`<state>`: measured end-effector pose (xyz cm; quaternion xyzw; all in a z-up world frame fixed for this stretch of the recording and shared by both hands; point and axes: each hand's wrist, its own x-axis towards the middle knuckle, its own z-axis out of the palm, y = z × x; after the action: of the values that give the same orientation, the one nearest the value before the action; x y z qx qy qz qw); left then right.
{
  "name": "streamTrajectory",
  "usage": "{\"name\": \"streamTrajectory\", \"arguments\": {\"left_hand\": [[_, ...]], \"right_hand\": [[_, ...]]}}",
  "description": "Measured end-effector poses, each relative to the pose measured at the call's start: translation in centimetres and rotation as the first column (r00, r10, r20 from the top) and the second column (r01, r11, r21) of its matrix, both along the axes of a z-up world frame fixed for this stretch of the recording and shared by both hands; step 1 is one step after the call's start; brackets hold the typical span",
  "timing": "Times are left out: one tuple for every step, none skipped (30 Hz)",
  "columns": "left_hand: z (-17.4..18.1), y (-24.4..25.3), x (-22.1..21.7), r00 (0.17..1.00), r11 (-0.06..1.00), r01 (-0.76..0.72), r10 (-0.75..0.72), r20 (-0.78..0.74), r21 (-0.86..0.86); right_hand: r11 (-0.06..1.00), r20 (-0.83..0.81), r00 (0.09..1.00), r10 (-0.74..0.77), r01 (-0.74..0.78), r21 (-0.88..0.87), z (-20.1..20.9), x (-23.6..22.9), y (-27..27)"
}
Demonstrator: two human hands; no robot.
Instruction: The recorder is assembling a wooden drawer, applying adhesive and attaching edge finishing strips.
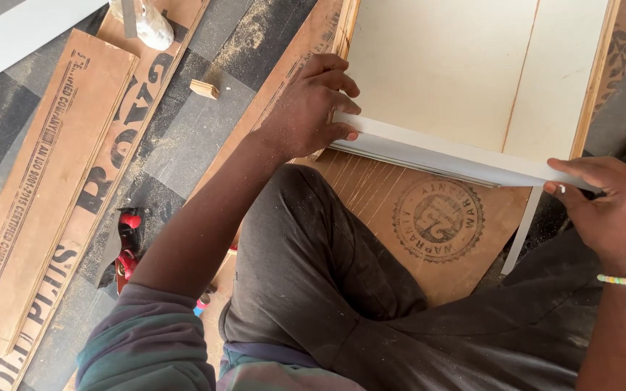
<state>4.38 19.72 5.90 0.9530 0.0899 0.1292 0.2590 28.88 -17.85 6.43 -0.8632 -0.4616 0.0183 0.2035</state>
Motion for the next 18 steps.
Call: {"name": "streamTrajectory", "arguments": {"left_hand": [[-0.1, 0.1, 0.0, 1.0, 1.0, -0.001, 0.001, -0.001, -0.002], [-0.2, 0.1, 0.0, 1.0, 1.0, 0.01, -0.01, -0.001, 0.003], [-0.3, 0.1, 0.1, 1.0, 1.0, 0.02, -0.02, 0.0, 0.008], [-0.3, 0.0, 0.0, 1.0, 1.0, 0.023, -0.023, 0.0, 0.004], [-0.4, -0.1, -0.1, 1.0, 0.999, 0.021, -0.021, -0.012, 0.047], [-0.4, -0.3, 0.0, 0.999, 0.996, 0.025, -0.023, -0.023, 0.089], [-0.4, -0.3, -0.3, 0.999, 0.996, 0.033, -0.031, -0.022, 0.085], [-0.3, -0.5, -0.3, 1.0, 0.993, 0.025, -0.024, -0.009, 0.117], [-0.4, -0.7, -0.4, 1.0, 0.989, 0.017, -0.018, 0.006, 0.148], [-0.6, -0.7, -0.5, 0.999, 0.99, 0.035, -0.037, 0.009, 0.139], [-0.8, -0.7, -0.6, 0.999, 0.986, 0.027, -0.03, 0.019, 0.164], [-1.1, -0.6, -0.7, 0.999, 0.982, 0.02, -0.025, 0.028, 0.19], [-0.8, -0.6, -0.8, 0.999, 0.982, 0.039, -0.045, 0.028, 0.182], [-0.6, -0.8, -0.9, 0.999, 0.977, 0.033, -0.037, 0.016, 0.212], [-0.5, -0.9, -0.9, 1.0, 0.97, 0.028, -0.03, 0.005, 0.242], [-0.5, -1.1, -0.9, 0.999, 0.971, 0.045, -0.048, 0.009, 0.236], [-0.5, -1.3, -0.9, 0.999, 0.972, 0.024, -0.028, 0.015, 0.232], [-0.5, -1.3, -1.2, 1.0, 0.973, -0.007, 0.002, 0.02, 0.231]], "right_hand": [[1.0, -0.001, 1.0, 0.001, -0.001, -0.002, 0.1, 0.0, 0.2], [1.0, 0.019, 1.0, 0.014, -0.013, -0.011, 0.2, 0.0, 0.4], [0.999, 0.038, 0.999, 0.027, -0.026, -0.021, 0.3, 0.1, 0.5], [0.999, 0.038, 0.999, 0.024, -0.023, -0.024, 0.3, 0.1, 0.7], [1.0, 0.012, 1.0, 0.013, -0.013, -0.008, 0.3, 0.2, 0.9], [1.0, -0.014, 1.0, -0.002, 0.003, 0.007, 0.3, 0.2, 0.8], [1.0, -0.013, 1.0, -0.011, 0.011, 0.003, -0.7, 0.8, 0.5], [1.0, 0.007, 1.0, -0.004, 0.004, -0.009, -1.5, 1.3, -0.2], [1.0, 0.025, 1.0, 0.003, -0.003, -0.021, -2.3, 1.9, -0.9], [0.999, 0.028, 0.999, -0.015, 0.016, -0.03, -2.1, 1.7, -0.9], [0.999, 0.102, 0.995, 0.02, -0.015, -0.049, -1.8, 1.6, -0.8], [0.997, 0.172, 0.983, 0.056, -0.045, -0.07, -1.7, 1.4, -0.7], [0.997, 0.172, 0.984, 0.038, -0.025, -0.078, -1.9, 1.6, -0.5], [0.998, 0.141, 0.989, 0.037, -0.029, -0.062, -2.1, 1.8, -0.5], [0.998, 0.11, 0.993, 0.036, -0.031, -0.045, -2.2, 2.0, -0.5], [0.999, 0.113, 0.993, 0.019, -0.013, -0.052, -2.5, 2.2, -0.5], [1.0, 0.056, 0.998, 0.02, -0.019, -0.023, -2.8, 2.4, -0.6], [0.999, -0.002, 0.999, 0.034, -0.034, 0.01, -3.1, 2.7, -0.2]]}}
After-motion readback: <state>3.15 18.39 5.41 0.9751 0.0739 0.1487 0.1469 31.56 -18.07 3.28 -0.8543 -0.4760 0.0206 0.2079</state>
